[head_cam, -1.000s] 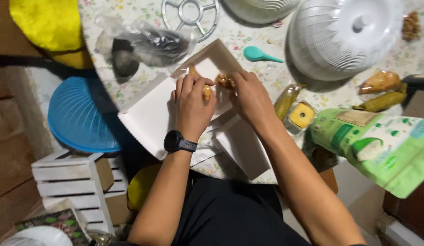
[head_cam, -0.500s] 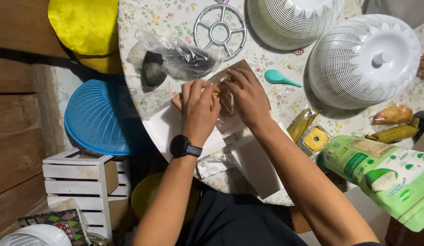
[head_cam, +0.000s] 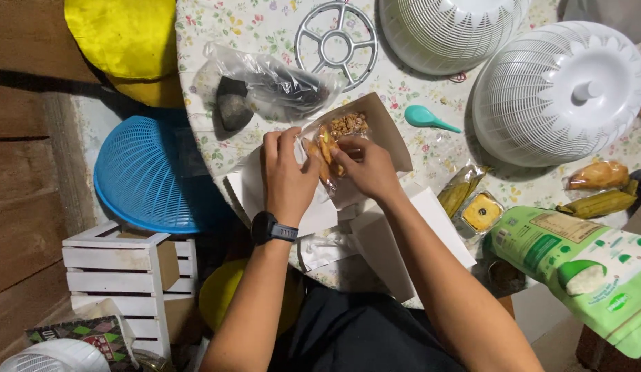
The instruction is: The person sorts various food items and snacks into a white cardboard box.
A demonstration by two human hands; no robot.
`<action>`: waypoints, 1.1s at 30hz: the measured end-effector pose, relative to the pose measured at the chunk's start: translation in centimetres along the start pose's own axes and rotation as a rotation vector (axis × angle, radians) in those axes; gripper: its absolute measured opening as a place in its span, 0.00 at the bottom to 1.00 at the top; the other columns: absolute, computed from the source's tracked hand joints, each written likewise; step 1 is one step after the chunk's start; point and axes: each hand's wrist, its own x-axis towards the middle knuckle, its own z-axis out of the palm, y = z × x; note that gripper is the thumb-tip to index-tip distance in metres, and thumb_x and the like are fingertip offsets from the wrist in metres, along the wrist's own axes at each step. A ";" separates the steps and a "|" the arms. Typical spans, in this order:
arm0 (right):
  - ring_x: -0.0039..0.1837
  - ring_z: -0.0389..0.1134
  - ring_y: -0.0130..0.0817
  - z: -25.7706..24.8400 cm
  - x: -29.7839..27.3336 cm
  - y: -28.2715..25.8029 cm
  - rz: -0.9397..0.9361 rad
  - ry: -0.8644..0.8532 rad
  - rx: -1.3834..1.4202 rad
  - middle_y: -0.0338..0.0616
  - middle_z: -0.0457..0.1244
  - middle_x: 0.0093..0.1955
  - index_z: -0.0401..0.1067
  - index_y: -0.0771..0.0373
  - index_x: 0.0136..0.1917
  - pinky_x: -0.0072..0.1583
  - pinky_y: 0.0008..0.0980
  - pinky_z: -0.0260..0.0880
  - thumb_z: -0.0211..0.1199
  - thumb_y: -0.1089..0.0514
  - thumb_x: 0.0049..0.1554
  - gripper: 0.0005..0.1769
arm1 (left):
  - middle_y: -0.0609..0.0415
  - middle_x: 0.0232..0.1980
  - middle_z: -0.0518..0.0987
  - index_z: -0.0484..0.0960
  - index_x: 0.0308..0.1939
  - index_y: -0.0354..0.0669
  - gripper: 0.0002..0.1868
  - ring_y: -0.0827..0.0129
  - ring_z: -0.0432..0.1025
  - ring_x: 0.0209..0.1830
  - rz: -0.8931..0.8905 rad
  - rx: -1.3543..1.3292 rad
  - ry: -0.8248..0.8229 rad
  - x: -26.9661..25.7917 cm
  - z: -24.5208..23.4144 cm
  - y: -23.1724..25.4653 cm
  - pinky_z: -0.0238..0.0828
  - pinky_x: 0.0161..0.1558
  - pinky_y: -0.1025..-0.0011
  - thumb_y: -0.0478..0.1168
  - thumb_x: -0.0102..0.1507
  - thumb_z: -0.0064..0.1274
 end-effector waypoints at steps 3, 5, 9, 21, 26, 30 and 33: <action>0.48 0.74 0.35 -0.9 0.2 -1.9 0.145 -0.099 -0.018 0.48 0.73 0.49 0.77 0.64 0.62 0.54 0.33 0.74 0.64 0.47 0.60 0.23 | 0.50 0.56 0.66 0.73 0.62 0.41 0.27 0.59 0.71 0.51 -0.301 -0.368 -0.139 0.6 -0.6 0.8 0.78 0.48 0.64 0.40 0.59 0.55; 0.49 0.71 0.31 -1.1 0.7 -1.2 0.242 -0.213 0.059 0.43 0.72 0.49 0.77 0.61 0.64 0.55 0.31 0.70 0.60 0.45 0.61 0.24 | 0.51 0.56 0.64 0.72 0.65 0.45 0.31 0.61 0.71 0.49 -0.284 -0.356 -0.157 0.7 -0.8 1.3 0.78 0.45 0.64 0.42 0.58 0.59; 0.54 0.69 0.25 -1.1 0.9 0.0 0.257 -0.292 0.245 0.35 0.71 0.53 0.75 0.62 0.65 0.58 0.27 0.67 0.59 0.47 0.62 0.24 | 0.46 0.50 0.63 0.76 0.64 0.48 0.30 0.54 0.67 0.51 -0.019 -0.096 -0.023 -0.1 1.2 1.0 0.70 0.55 0.56 0.43 0.59 0.68; 0.43 0.72 0.25 1.1 1.6 -0.6 0.356 0.326 0.449 0.42 0.69 0.43 0.67 0.69 0.53 0.43 0.23 0.74 0.72 0.54 0.55 0.22 | 0.45 0.51 0.62 0.76 0.62 0.50 0.30 0.48 0.65 0.52 -0.139 0.012 0.047 -0.1 2.0 2.4 0.67 0.52 0.53 0.42 0.56 0.68; 0.38 0.69 0.25 2.1 1.3 -1.7 0.374 0.177 0.359 0.41 0.71 0.41 0.74 0.70 0.53 0.38 0.27 0.70 0.68 0.55 0.56 0.17 | 0.44 0.52 0.62 0.75 0.63 0.48 0.33 0.49 0.65 0.53 -0.101 -0.074 0.062 -0.3 2.2 1.9 0.66 0.55 0.55 0.38 0.55 0.67; 0.39 0.70 0.23 2.0 1.4 -1.4 0.331 0.095 0.319 0.38 0.72 0.42 0.75 0.67 0.54 0.39 0.26 0.71 0.65 0.56 0.57 0.14 | 0.45 0.52 0.62 0.75 0.65 0.48 0.32 0.51 0.66 0.53 -0.089 -0.088 0.053 -0.5 2.3 1.5 0.66 0.57 0.56 0.38 0.57 0.66; 0.42 0.70 0.23 2.0 2.1 0.8 0.302 0.035 0.297 0.39 0.71 0.44 0.76 0.67 0.54 0.42 0.25 0.71 0.63 0.56 0.60 0.14 | 0.45 0.52 0.62 0.75 0.65 0.48 0.33 0.52 0.66 0.53 -0.108 -0.122 0.038 -0.3 2.3 1.8 0.66 0.56 0.56 0.39 0.57 0.67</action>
